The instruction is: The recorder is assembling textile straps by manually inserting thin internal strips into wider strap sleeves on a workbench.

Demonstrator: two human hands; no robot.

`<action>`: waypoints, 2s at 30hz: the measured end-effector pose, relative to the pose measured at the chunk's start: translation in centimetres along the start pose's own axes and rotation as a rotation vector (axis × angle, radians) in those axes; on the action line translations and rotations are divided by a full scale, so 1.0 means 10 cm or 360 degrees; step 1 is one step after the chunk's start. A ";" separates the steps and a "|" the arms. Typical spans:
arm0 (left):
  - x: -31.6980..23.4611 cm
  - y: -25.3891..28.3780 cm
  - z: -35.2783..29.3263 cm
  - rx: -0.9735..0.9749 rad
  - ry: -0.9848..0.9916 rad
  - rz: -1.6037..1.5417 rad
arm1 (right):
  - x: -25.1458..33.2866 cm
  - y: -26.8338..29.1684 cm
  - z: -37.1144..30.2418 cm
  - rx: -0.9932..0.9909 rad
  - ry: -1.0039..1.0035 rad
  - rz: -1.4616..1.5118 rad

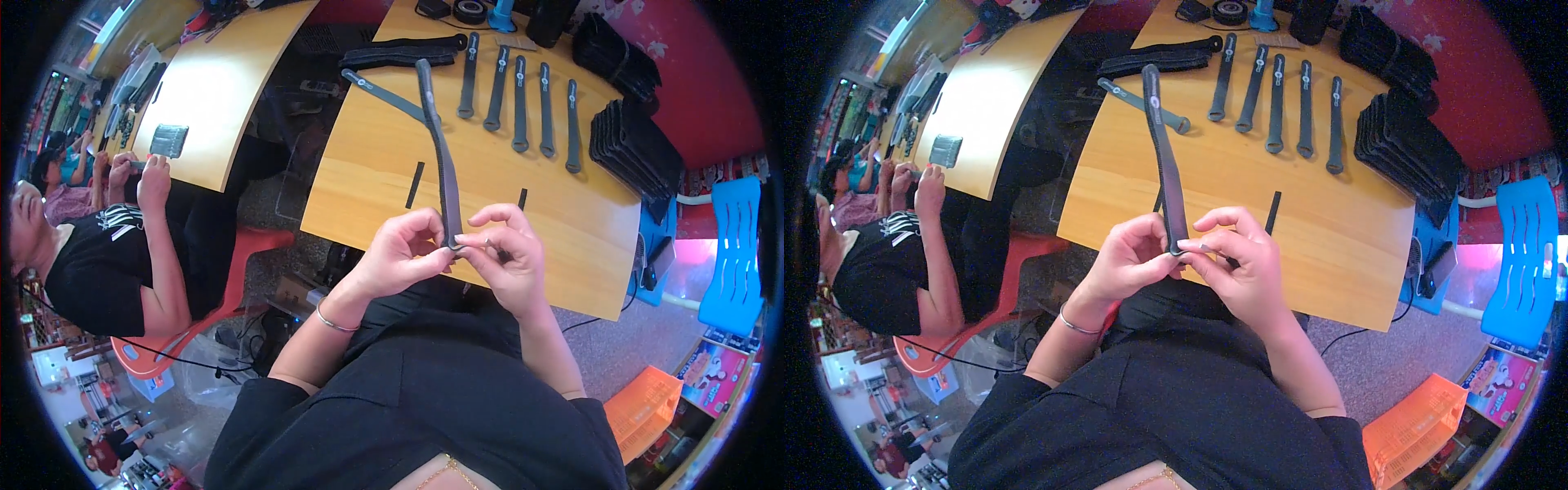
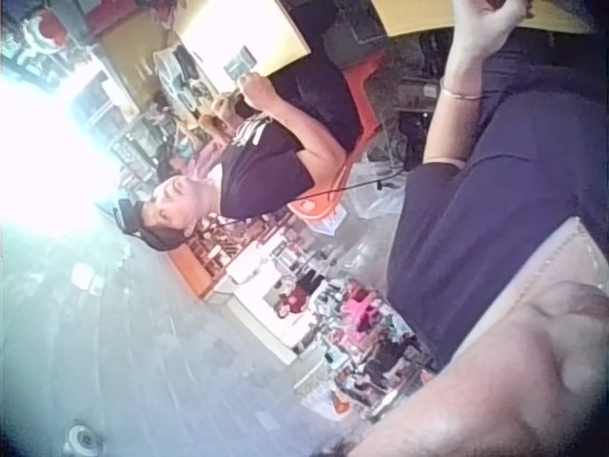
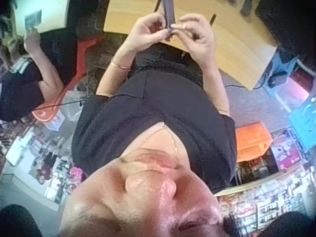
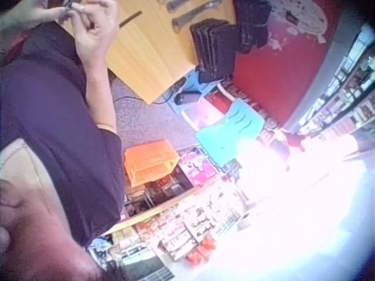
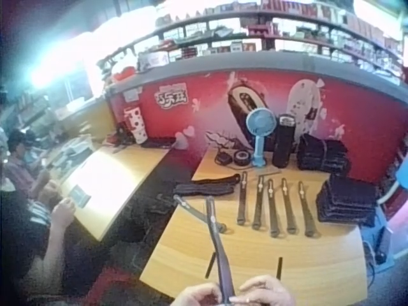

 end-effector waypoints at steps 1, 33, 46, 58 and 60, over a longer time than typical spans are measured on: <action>-0.01 -0.01 -0.01 0.0002 0.0025 -0.0014 | 0.00 0.01 0.00 -0.0046 0.0014 0.0006; 0.13 -0.09 -0.01 0.0172 0.0352 -0.0187 | 0.33 -0.21 0.02 0.0478 0.0260 -0.0522; 0.15 -0.06 -0.02 -0.0043 0.0336 -0.0329 | 0.26 -0.17 0.04 0.0422 0.0123 -0.0468; 0.05 -0.23 0.08 -0.0066 0.0391 -0.0049 | 0.22 0.11 0.10 0.0213 0.0377 -0.0030; 0.00 -0.27 0.06 -0.0035 0.0348 0.0077 | 0.16 0.13 0.09 0.0220 0.0120 0.0127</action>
Point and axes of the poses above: each hand's wrist, its own z-axis towards the middle knuckle, its own y-axis out of the back of the hand, x = y × z, the point moved 6 cm from there along z, towards the middle knuckle, and after that the axes turned 8 degrees about z, right-handed, at the moved point
